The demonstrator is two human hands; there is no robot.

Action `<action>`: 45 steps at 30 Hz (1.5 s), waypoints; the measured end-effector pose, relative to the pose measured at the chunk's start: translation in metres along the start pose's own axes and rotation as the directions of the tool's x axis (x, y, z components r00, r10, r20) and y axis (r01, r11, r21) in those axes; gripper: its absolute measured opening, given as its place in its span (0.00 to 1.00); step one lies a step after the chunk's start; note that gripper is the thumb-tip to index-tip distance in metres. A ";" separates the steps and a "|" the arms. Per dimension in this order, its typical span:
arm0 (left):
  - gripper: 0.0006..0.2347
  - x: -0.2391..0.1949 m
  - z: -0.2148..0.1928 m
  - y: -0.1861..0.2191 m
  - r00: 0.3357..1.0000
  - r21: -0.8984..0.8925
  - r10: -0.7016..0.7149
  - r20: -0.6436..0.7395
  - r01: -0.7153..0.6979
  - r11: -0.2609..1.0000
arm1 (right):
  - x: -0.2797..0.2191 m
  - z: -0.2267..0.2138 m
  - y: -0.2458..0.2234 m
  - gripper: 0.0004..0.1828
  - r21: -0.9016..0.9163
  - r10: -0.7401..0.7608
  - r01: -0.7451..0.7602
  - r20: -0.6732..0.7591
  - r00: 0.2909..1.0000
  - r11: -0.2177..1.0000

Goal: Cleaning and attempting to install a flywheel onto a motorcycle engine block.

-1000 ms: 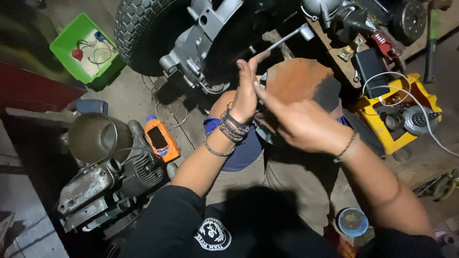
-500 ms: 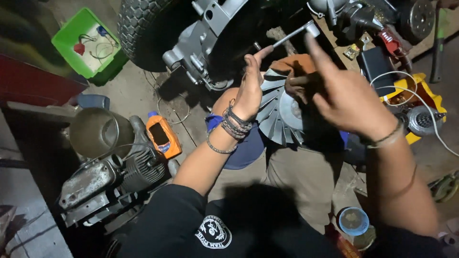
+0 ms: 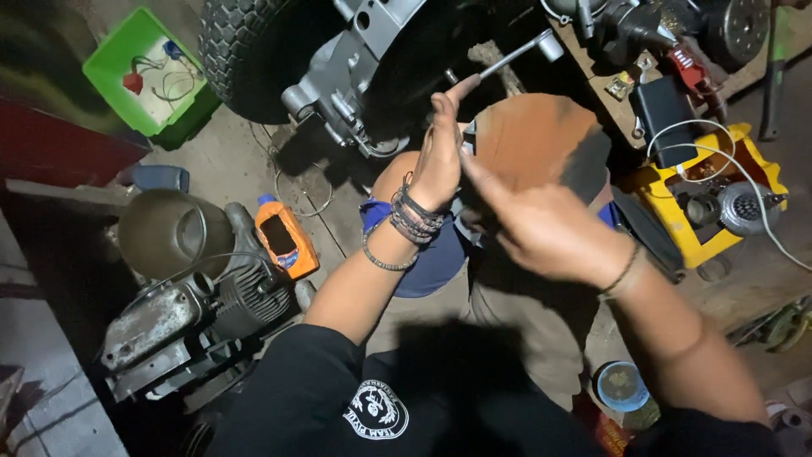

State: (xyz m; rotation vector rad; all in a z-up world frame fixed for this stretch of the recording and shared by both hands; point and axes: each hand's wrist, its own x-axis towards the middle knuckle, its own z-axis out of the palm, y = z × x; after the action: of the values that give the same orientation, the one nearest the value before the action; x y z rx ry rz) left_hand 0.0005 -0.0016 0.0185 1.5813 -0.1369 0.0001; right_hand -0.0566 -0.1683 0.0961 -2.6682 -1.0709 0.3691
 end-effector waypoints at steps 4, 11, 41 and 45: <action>0.45 0.000 0.001 -0.003 0.999 -0.146 -0.018 0.038 0.023 0.989 | -0.002 -0.010 -0.021 0.51 -0.008 0.035 -0.035 -0.019 0.999 0.999; 0.41 -0.001 0.002 -0.006 0.998 -0.103 0.021 0.054 -0.015 0.995 | -0.005 -0.014 0.015 0.56 0.007 0.026 -0.026 -0.083 0.996 1.000; 0.23 -0.012 -0.003 0.025 0.997 0.151 0.041 0.061 -0.050 0.987 | -0.075 0.047 0.107 0.10 0.566 0.593 -0.239 -0.599 0.537 0.789; 0.23 -0.013 -0.002 0.028 0.996 0.143 0.012 0.086 -0.025 0.989 | -0.051 0.078 0.177 0.13 0.789 0.703 -0.012 -0.541 0.462 0.615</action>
State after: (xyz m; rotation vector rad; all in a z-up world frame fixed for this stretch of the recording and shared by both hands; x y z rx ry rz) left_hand -0.0147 0.0017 0.0455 1.7250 -0.2222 -0.0435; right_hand -0.0046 -0.3182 -0.0252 -1.8791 0.0784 -0.3793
